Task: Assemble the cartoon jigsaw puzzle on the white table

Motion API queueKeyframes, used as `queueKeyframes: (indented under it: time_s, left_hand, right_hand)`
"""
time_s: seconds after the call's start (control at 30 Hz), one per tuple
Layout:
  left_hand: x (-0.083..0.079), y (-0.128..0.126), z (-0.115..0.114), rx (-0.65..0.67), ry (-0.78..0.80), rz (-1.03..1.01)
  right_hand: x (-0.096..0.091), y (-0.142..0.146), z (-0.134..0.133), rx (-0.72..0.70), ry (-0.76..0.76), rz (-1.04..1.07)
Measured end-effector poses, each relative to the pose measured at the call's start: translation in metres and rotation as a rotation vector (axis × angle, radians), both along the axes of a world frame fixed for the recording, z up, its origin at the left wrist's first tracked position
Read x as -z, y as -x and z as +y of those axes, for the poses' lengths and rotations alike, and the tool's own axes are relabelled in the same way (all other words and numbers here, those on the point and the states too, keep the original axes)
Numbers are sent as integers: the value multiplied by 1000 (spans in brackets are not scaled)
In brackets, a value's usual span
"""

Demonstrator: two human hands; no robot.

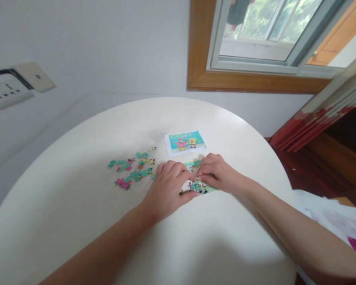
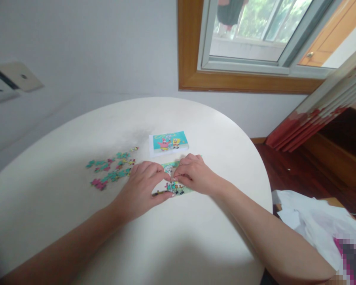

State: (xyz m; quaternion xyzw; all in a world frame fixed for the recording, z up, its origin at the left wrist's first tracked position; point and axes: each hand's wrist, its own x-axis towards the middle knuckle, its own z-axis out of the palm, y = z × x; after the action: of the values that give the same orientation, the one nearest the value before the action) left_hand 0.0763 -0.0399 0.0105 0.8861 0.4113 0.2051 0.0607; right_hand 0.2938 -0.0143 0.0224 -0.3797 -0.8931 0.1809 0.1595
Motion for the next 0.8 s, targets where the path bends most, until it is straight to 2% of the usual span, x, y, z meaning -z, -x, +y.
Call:
queueKeyframes:
  time_s: [0.8]
  left_hand:
    - [-3,-1,-3,1,18,-8]
  right_hand:
    - [4,1,1,21,7,13]
